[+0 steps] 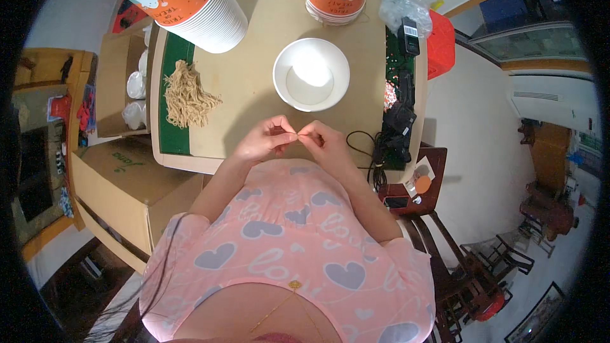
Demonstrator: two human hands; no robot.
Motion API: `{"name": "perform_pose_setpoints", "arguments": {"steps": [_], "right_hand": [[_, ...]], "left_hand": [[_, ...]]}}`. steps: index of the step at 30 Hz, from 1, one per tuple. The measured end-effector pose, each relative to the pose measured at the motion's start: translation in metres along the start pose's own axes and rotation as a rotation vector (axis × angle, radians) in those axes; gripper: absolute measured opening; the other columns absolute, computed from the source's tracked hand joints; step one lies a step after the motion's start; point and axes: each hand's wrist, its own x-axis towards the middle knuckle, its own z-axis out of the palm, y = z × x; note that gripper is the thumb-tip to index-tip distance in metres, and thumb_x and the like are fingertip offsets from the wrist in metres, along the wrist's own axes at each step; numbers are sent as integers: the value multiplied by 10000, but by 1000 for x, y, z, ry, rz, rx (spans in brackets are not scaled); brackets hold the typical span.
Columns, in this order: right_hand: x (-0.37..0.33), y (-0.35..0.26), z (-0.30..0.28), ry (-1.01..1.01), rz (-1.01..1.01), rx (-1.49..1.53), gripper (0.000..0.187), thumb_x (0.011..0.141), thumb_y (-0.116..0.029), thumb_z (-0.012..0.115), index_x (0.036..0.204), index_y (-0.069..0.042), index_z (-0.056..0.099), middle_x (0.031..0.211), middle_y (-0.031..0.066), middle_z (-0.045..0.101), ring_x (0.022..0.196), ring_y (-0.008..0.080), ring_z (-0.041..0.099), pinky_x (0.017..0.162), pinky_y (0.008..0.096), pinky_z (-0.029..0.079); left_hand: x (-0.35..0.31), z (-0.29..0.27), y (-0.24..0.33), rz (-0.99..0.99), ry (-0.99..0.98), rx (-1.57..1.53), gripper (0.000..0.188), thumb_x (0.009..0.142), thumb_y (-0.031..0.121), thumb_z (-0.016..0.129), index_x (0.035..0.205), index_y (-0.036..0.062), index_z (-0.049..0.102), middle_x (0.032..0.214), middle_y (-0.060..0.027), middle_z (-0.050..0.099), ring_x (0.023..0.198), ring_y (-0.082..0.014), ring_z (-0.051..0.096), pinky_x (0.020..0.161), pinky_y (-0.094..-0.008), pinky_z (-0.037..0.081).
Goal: Poking holes in the rim of a white paper bowl using a needle and thread.
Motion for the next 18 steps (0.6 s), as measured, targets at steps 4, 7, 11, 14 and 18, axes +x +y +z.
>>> {"name": "perform_pose_setpoints", "arguments": {"steps": [4, 7, 11, 14, 18], "right_hand": [[0, 7, 0, 28, 37, 22, 59, 822, -92, 650, 845, -51, 614, 555, -45, 359, 519, 40, 323, 476, 224, 282], [1, 9, -1, 44, 54, 59, 62, 812, -85, 659, 837, -52, 614, 557, -62, 344, 522, 32, 308, 476, 217, 270], [2, 17, -2, 64, 90, 117, 72, 801, -77, 664, 825, -46, 603, 557, -79, 343, 523, 23, 297, 476, 205, 260], [2, 17, -4, 65, 110, 139, 67, 801, -72, 655, 826, -46, 599, 557, -81, 350, 524, 18, 306, 474, 200, 260], [2, 22, -8, 114, 177, 144, 61, 802, -71, 650, 820, -48, 596, 567, -88, 365, 527, 8, 316, 472, 192, 259]], "left_hand": [[2, 2, 2, 28, 14, 51, 99, 856, 75, 623, 790, 85, 549, 712, 28, 559, 586, -37, 456, 500, -195, 349], [5, 4, 1, 95, 32, 133, 101, 852, 52, 617, 784, 87, 551, 704, 38, 557, 586, -23, 448, 500, -190, 340], [8, 7, 4, 123, 55, 231, 84, 851, 48, 619, 793, 74, 563, 705, 45, 560, 603, -21, 465, 520, -186, 357], [13, 8, -3, 211, 66, 276, 61, 852, 50, 620, 814, 65, 575, 718, 45, 565, 623, -24, 479, 553, -186, 381], [16, 15, 8, 171, 68, 319, 35, 851, 36, 610, 835, 48, 581, 722, 36, 567, 637, -31, 487, 583, -188, 398]]}}
